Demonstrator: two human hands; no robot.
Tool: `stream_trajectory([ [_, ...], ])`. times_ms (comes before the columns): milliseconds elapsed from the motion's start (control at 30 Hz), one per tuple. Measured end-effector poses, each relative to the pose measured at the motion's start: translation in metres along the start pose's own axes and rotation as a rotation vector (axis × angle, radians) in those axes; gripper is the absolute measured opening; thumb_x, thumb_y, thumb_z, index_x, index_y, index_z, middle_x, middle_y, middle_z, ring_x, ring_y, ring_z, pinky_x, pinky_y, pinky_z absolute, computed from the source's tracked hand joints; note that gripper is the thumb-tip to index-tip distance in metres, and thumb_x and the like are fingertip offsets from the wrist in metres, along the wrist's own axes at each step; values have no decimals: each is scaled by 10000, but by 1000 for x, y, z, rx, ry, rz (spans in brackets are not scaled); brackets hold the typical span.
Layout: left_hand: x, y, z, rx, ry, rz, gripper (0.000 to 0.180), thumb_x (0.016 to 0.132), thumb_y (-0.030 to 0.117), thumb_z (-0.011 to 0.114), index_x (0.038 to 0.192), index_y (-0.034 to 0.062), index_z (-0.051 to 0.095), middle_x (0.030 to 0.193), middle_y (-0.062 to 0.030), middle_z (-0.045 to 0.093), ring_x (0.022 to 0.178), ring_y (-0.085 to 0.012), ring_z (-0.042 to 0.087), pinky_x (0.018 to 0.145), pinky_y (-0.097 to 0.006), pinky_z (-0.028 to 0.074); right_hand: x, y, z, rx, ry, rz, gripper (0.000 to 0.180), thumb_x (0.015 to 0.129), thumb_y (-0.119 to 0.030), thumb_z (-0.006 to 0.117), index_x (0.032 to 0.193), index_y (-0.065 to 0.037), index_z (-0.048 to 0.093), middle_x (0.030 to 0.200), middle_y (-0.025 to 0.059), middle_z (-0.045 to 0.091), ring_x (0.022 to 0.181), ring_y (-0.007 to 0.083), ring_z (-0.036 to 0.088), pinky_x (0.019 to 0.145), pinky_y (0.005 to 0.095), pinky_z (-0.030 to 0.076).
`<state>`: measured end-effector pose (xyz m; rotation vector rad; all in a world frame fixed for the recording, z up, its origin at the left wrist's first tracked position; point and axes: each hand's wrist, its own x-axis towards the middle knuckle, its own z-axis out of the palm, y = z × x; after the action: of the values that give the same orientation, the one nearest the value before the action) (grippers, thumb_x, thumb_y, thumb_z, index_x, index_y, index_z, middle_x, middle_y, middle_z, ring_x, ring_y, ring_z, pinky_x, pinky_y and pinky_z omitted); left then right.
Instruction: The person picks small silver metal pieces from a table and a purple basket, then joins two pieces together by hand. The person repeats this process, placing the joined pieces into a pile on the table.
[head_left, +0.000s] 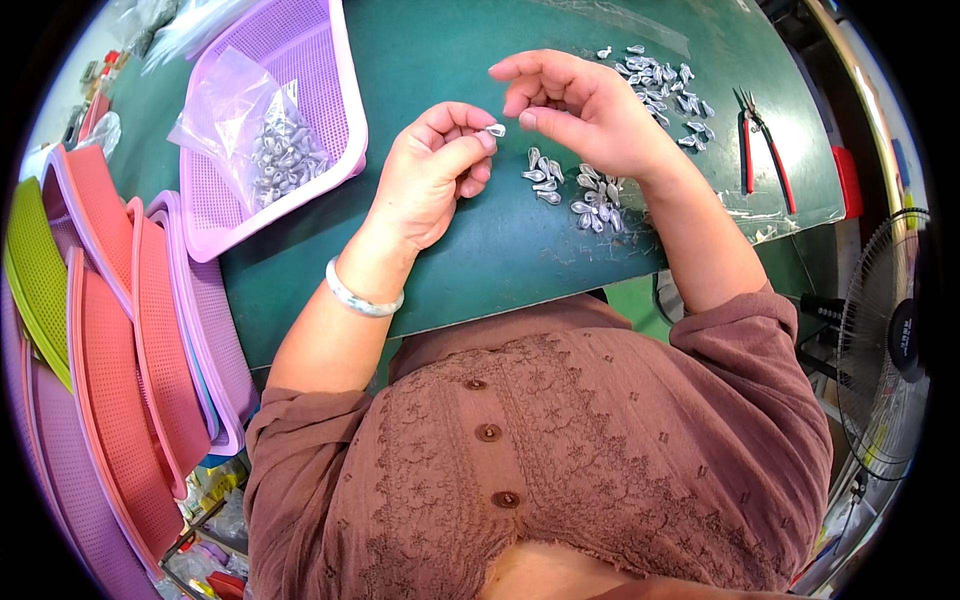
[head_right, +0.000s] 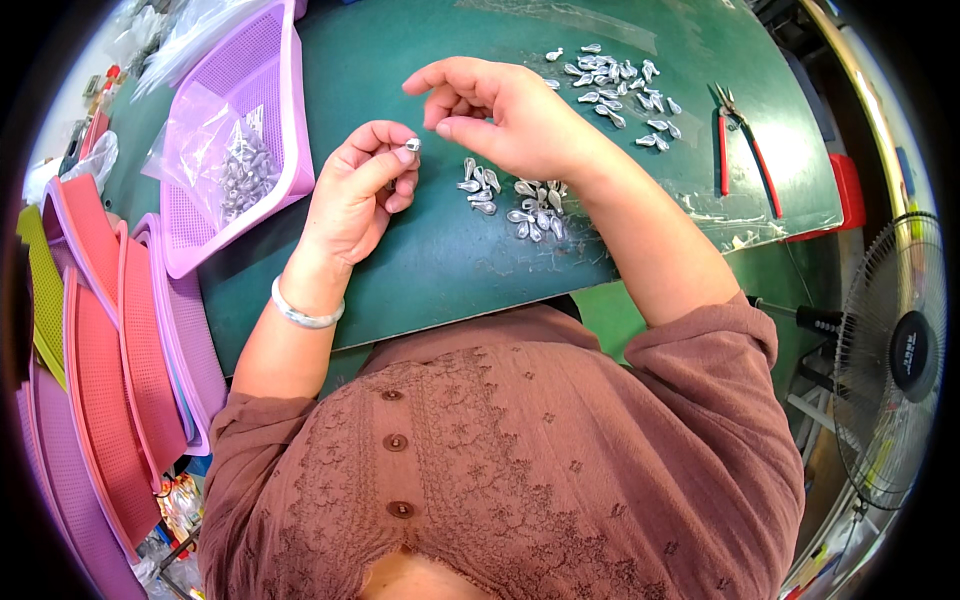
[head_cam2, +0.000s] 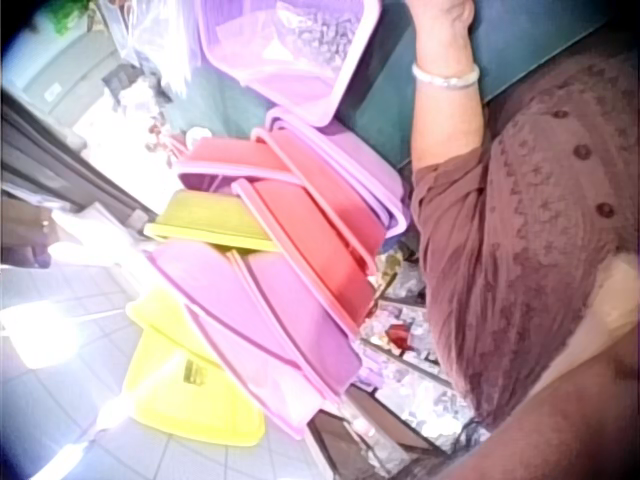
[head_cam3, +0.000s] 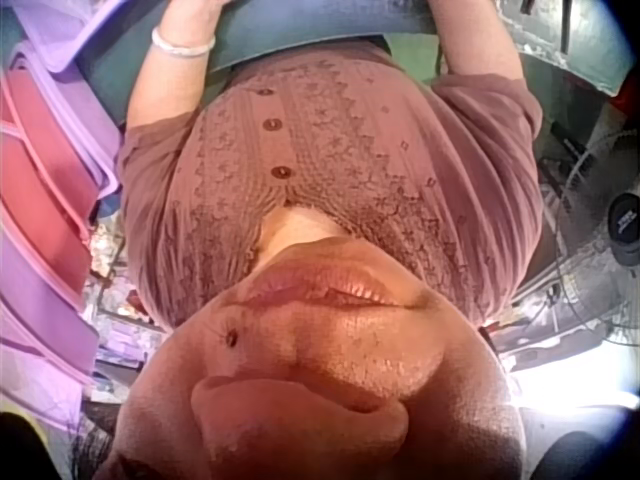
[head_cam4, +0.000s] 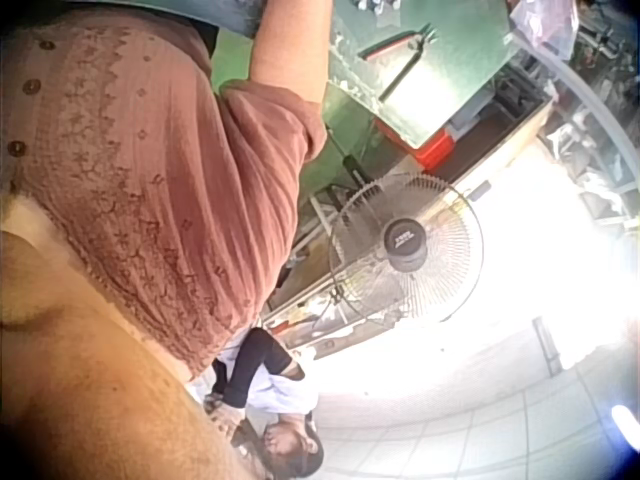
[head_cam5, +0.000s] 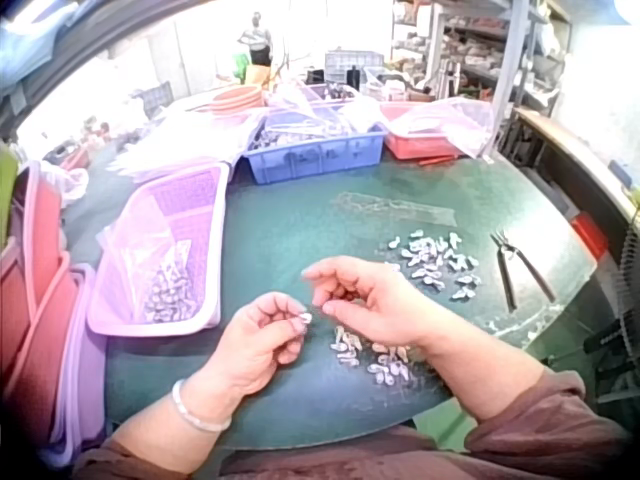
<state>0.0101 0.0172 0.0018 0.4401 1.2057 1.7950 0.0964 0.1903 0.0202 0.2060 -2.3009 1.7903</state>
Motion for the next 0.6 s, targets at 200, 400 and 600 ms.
stream_trajectory([
  [200, 2, 2, -5, -161, 0, -44, 128, 807, 11, 457, 915, 10, 525, 837, -99, 577, 682, -149, 557, 552, -229, 449, -1, 5, -8, -461, -167, 67, 398, 718, 55, 536, 1108, -25, 509, 787, 77, 569, 674, 163, 541, 596, 283, 432],
  [400, 3, 2, -7, -164, -6, -52, 158, 792, 10, 454, 935, -2, 522, 847, -103, 576, 704, -164, 566, 579, -237, 465, -1, 6, -6, -550, -268, -36, 444, 672, 65, 511, 1095, -69, 532, 803, 94, 588, 670, 279, 547, 601, 368, 433],
  [600, 3, 1, -7, -97, 32, -78, 116, 815, 43, 488, 912, 5, 537, 779, -71, 566, 631, -121, 522, 519, -212, 419, 1, -1, -4, -602, -322, 78, 455, 669, 73, 552, 1105, -52, 520, 788, 61, 570, 733, 203, 554, 652, 297, 443],
])
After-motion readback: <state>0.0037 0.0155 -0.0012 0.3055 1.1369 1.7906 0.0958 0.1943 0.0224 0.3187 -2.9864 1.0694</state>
